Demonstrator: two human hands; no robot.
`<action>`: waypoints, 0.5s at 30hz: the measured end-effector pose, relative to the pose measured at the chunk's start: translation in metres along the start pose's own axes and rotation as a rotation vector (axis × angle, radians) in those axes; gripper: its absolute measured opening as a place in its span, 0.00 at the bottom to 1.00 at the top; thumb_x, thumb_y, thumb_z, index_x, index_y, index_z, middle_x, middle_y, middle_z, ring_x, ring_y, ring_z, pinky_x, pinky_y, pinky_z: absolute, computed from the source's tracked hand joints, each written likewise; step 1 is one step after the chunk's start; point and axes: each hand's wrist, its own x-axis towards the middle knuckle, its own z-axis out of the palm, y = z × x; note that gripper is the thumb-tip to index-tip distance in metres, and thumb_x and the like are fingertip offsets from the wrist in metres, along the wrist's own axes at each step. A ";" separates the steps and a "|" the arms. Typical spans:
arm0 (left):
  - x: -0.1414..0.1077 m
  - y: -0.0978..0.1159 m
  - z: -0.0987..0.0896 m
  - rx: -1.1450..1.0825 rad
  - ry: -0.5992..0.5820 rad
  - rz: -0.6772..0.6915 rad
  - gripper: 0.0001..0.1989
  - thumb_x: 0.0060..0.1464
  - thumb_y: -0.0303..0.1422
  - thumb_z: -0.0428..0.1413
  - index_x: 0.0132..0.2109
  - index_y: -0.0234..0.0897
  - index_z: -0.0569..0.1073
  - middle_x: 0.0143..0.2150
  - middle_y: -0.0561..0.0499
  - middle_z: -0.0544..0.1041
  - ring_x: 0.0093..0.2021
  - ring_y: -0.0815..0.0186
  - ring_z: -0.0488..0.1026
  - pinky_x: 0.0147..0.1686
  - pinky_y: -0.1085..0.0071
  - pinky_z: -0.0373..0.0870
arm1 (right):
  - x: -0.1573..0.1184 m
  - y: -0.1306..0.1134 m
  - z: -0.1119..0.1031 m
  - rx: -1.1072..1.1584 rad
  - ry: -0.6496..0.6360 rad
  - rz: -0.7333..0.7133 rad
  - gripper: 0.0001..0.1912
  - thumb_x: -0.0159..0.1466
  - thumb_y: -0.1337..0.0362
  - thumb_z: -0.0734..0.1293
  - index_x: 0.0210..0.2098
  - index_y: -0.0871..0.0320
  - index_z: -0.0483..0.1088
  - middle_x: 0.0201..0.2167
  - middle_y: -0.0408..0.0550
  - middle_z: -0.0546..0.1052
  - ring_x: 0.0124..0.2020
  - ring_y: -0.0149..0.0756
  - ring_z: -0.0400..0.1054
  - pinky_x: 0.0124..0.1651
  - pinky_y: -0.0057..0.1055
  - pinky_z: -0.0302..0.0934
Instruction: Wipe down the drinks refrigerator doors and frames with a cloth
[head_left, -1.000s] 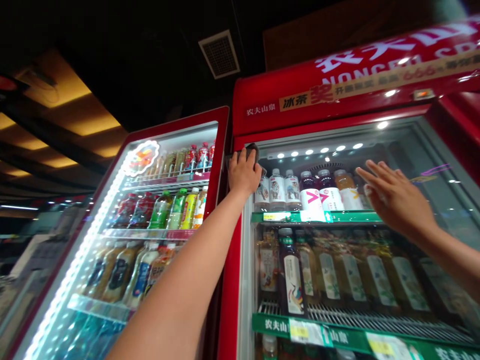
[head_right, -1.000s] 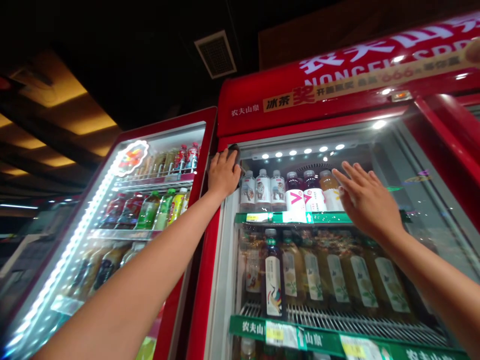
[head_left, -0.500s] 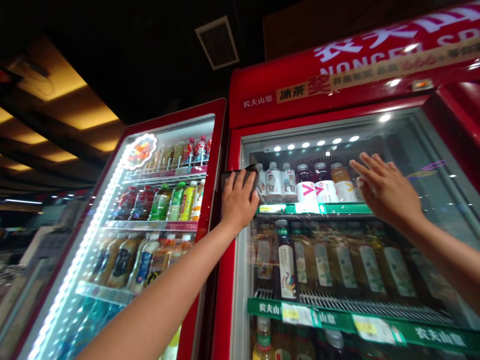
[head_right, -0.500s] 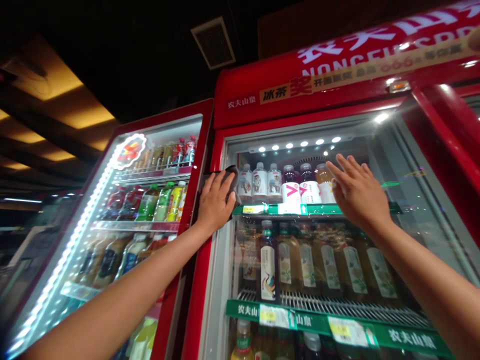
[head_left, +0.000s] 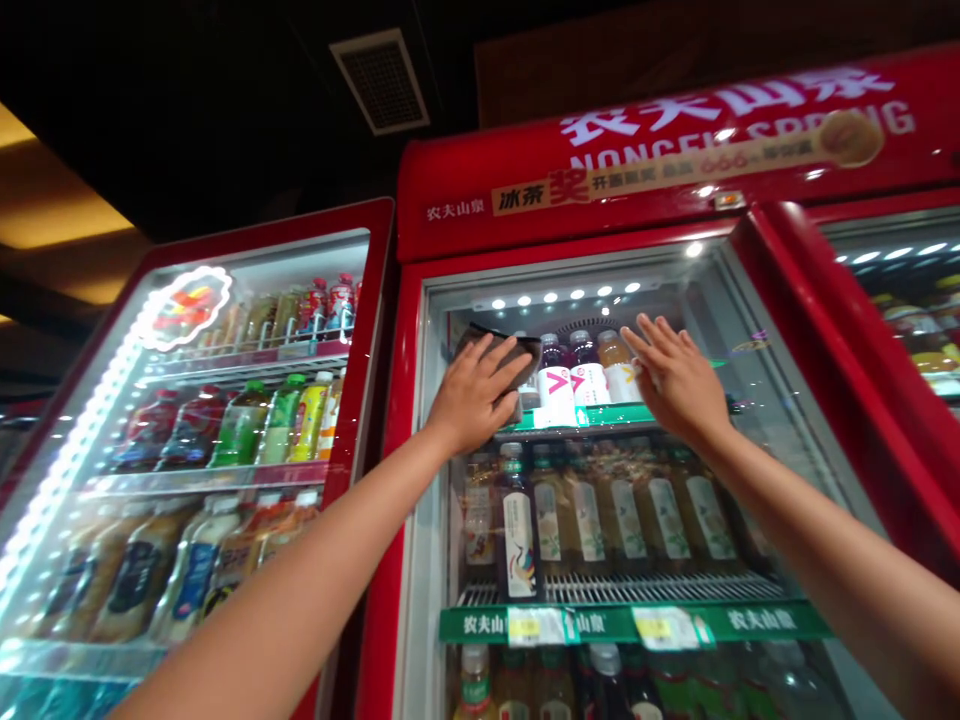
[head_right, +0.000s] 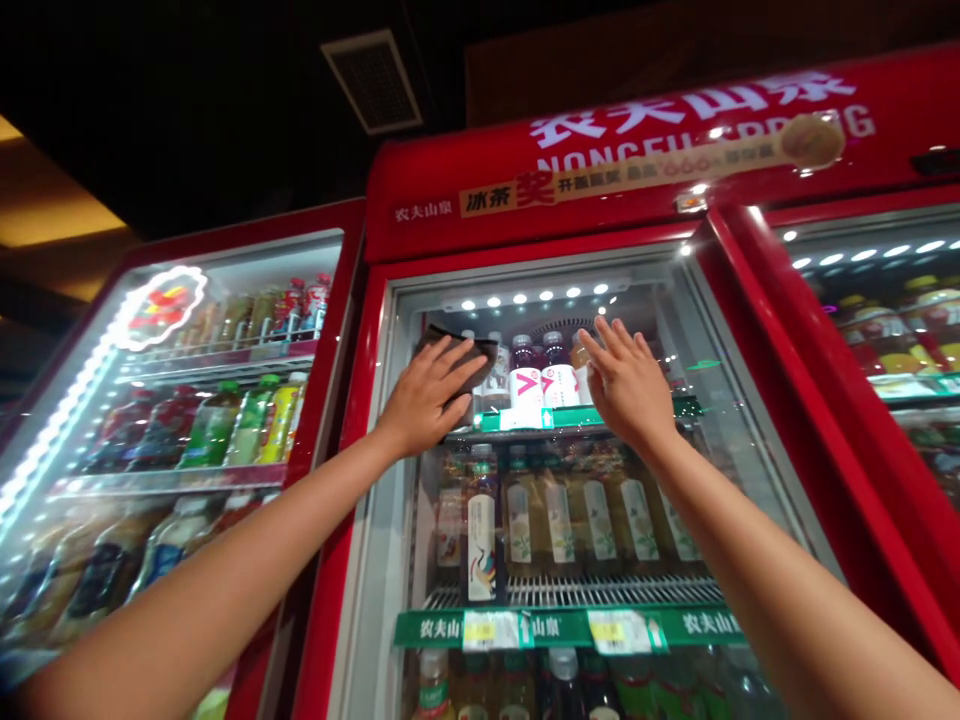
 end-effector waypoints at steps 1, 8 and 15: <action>-0.008 -0.005 -0.002 -0.001 -0.005 -0.004 0.26 0.64 0.39 0.47 0.69 0.50 0.63 0.74 0.57 0.59 0.75 0.58 0.49 0.73 0.54 0.46 | 0.000 -0.001 0.000 0.004 0.000 0.004 0.29 0.69 0.67 0.57 0.69 0.50 0.61 0.72 0.47 0.59 0.73 0.49 0.50 0.70 0.60 0.52; 0.060 -0.001 0.004 0.064 0.218 -0.600 0.27 0.65 0.38 0.47 0.69 0.42 0.63 0.74 0.45 0.59 0.73 0.45 0.52 0.72 0.45 0.47 | 0.002 -0.005 -0.003 0.002 -0.021 0.024 0.28 0.69 0.67 0.58 0.68 0.52 0.61 0.72 0.48 0.59 0.73 0.49 0.49 0.71 0.57 0.50; 0.069 0.041 0.016 -0.021 0.079 0.017 0.25 0.66 0.38 0.49 0.68 0.49 0.65 0.74 0.52 0.60 0.74 0.51 0.51 0.72 0.48 0.49 | 0.003 -0.002 -0.003 -0.028 -0.011 -0.022 0.27 0.71 0.66 0.57 0.68 0.55 0.62 0.72 0.53 0.59 0.73 0.50 0.51 0.70 0.57 0.52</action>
